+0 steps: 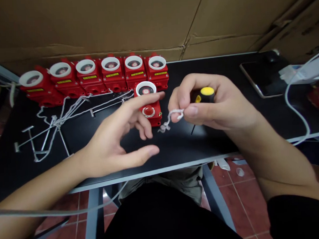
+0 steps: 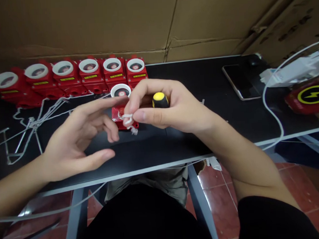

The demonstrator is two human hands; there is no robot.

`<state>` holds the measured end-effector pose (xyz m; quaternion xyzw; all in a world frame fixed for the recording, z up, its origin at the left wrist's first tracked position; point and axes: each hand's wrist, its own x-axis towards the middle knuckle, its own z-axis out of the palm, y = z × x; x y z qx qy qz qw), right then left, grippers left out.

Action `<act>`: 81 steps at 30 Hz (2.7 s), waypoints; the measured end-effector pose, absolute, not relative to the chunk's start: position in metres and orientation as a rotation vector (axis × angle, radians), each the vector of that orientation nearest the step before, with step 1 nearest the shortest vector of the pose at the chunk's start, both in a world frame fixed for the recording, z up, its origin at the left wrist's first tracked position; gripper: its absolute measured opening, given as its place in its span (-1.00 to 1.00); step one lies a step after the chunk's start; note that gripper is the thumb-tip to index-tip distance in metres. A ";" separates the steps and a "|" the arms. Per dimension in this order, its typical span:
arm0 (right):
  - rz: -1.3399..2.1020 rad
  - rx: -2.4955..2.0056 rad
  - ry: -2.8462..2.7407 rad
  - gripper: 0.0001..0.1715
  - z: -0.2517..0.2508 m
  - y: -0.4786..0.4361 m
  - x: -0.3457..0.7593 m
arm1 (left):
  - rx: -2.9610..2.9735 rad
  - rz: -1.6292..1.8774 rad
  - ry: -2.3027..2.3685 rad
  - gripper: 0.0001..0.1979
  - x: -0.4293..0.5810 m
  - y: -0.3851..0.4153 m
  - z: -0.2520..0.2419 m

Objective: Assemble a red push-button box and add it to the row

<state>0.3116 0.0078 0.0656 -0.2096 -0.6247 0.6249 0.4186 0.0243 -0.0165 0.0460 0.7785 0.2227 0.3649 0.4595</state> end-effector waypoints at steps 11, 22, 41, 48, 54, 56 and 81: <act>1.397 -0.617 -1.326 -0.68 0.060 0.037 0.323 | 1.254 0.650 0.599 -0.82 0.033 -0.019 0.061; 1.076 -0.969 -1.315 -0.45 0.047 0.059 0.332 | 1.151 0.741 0.589 -0.77 0.031 -0.017 0.063; 0.267 -0.567 -2.198 -0.72 0.054 -0.008 0.306 | 1.005 0.856 0.598 -0.83 0.034 -0.018 0.059; 0.468 -0.611 -2.235 -0.88 0.047 -0.021 0.296 | 1.062 0.866 0.696 -0.84 0.032 -0.023 0.061; 0.595 -0.587 -2.187 -0.90 0.056 -0.019 0.298 | 1.137 0.881 0.740 -0.86 0.029 -0.025 0.062; 0.634 -0.598 -2.178 -0.99 0.057 -0.020 0.298 | 1.146 0.878 0.748 -0.85 0.028 -0.025 0.061; 0.887 -0.582 -2.021 -0.88 0.057 -0.018 0.298 | 2.146 0.989 0.778 -0.78 0.022 -0.026 0.053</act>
